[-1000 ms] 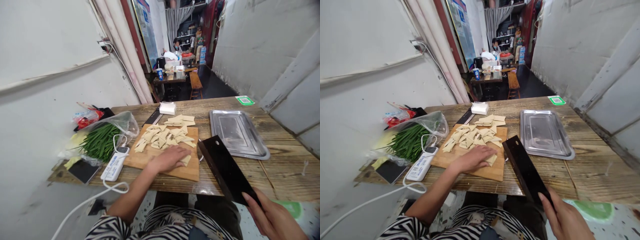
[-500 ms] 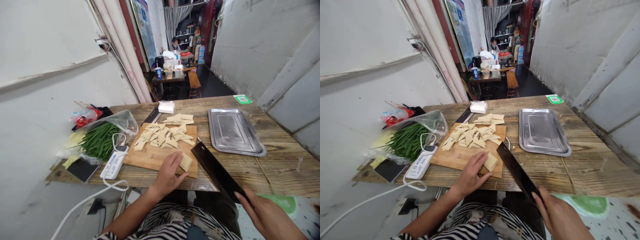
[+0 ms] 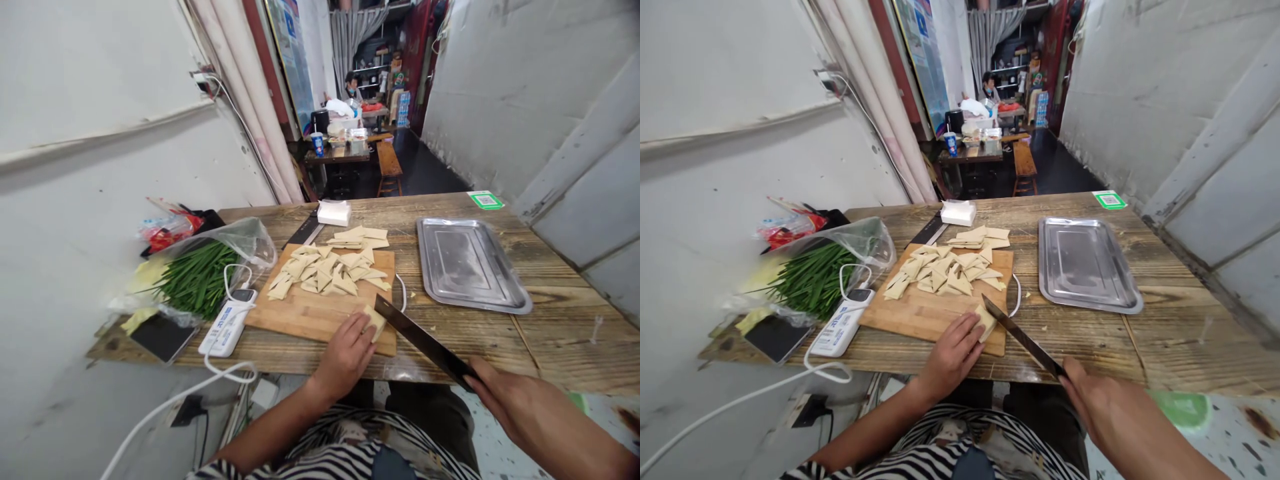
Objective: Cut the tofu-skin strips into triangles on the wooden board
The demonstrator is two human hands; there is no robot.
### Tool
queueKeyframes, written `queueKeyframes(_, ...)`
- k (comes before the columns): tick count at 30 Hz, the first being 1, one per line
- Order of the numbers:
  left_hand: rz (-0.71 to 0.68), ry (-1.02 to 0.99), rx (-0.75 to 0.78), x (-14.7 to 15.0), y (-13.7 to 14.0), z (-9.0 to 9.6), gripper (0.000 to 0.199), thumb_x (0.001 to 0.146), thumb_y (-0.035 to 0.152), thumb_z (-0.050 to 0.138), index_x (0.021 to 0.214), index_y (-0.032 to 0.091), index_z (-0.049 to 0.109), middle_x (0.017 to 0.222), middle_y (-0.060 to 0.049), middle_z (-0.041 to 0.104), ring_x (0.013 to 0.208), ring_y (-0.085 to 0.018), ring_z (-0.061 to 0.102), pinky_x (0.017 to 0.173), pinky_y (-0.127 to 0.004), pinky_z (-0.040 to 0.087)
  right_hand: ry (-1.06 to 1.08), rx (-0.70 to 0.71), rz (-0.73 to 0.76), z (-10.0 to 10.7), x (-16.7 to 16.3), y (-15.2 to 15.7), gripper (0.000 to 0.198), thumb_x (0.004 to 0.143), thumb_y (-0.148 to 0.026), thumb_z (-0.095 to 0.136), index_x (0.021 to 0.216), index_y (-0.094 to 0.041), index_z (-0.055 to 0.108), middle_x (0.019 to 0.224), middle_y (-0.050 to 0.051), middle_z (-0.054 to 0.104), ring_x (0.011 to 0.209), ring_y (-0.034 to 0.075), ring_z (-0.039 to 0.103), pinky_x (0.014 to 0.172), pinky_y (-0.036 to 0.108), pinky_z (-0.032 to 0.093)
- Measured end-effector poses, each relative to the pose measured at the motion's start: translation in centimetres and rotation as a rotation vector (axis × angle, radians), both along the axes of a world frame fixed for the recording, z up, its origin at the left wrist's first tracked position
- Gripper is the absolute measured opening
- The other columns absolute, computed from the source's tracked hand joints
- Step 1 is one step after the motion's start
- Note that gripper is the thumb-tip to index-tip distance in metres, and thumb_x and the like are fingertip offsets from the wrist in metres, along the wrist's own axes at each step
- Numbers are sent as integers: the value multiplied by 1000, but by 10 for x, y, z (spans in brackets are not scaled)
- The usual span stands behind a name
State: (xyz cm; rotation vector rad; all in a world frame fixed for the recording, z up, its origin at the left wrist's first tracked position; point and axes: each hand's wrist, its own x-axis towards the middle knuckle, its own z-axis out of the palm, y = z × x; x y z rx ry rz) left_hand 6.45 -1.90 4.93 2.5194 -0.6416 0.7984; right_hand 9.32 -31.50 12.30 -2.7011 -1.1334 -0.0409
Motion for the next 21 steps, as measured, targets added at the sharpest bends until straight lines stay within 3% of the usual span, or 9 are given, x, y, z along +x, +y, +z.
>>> queueKeyframes(8, 93, -21, -66, -1, -7, -4, 25, 88, 17, 60, 112, 10, 60, 118, -19, 61, 117, -27, 56, 98, -47, 53, 58, -16, -13, 12, 17, -8, 38, 102, -38, 25, 96, -20, 58, 76, 5, 71, 58, 21, 68, 38, 29, 40)
queueKeyframes(12, 102, -5, -114, -1, -9, -6, 25, 87, 11, 58, 112, 12, 59, 120, -18, 60, 118, -26, 55, 98, -46, 53, 46, 13, -10, 14, 19, -6, 38, 102, -36, 26, 92, -21, 58, 66, 3, 69, 48, 20, 64, 36, 30, 39)
queueKeyframes(17, -72, 63, -139, 8, 13, -3, 25, 87, 11, 58, 112, 14, 60, 120, -15, 61, 120, -24, 54, 101, -43, 51, 77, 44, 35, -5, -4, -17, 25, 101, -33, 33, 103, -23, 55, 72, 1, 70, 53, 18, 66, 38, 24, 44)
queueKeyframes(21, -273, 125, -137, 20, 39, 7, 24, 87, 12, 58, 111, 16, 61, 121, -14, 62, 121, -21, 55, 102, -39, 50, 98, 60, -40, -19, -28, -27, 20, 101, -33, 34, 94, -24, 51, 62, -2, 64, 49, 17, 63, 42, 23, 45)
